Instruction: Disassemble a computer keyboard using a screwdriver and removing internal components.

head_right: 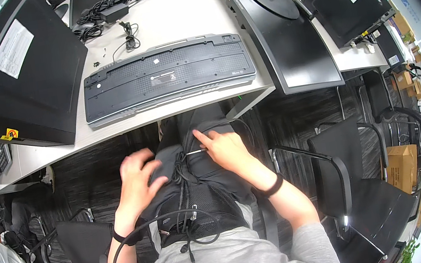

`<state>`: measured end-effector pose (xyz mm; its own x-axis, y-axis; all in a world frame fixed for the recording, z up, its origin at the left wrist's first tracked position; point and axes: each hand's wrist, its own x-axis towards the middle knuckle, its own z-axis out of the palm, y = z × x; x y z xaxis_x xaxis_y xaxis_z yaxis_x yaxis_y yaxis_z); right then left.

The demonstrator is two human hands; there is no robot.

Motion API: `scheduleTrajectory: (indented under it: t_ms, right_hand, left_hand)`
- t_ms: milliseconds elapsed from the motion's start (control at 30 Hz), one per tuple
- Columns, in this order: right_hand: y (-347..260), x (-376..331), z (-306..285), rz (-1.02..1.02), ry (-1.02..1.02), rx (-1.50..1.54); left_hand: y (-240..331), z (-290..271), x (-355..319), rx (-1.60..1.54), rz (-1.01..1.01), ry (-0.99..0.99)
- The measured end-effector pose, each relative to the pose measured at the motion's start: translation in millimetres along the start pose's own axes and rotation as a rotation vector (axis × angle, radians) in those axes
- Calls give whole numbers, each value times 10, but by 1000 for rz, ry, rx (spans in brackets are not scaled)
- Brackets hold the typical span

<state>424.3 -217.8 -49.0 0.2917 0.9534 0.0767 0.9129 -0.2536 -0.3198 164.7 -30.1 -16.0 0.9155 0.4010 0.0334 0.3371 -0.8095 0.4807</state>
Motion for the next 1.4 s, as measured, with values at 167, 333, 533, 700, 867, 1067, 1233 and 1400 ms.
scheduleTrajectory:
  t_ms: [167,333,533,700,867,1067,1233,1400]
  right_hand:
    - [-33,245,79,-11,-36,-109]
    - [167,1,-353,152,468,139]
    - [357,-393,-437,514,355,134]
    - [167,-437,-313,641,232,144]
    - [-319,-149,-452,664,143,208]
    - [-934,188,-907,433,112,612]
    - [-1156,520,-1060,309,139,763]
    - [-1272,878,-924,37,255,724]
  left_hand:
    - [-140,55,-170,-338,22,-123]
    - [-268,-88,-412,-415,-78,141]
    - [-459,19,-456,-375,-167,35]
    - [-594,113,-392,-459,-104,-51]
    - [-761,12,-485,-559,-263,0]
    - [-939,-140,-621,-601,-287,66]
    - [-1041,-425,-804,-561,-301,97]
    - [-1104,-557,-994,-547,-407,111]
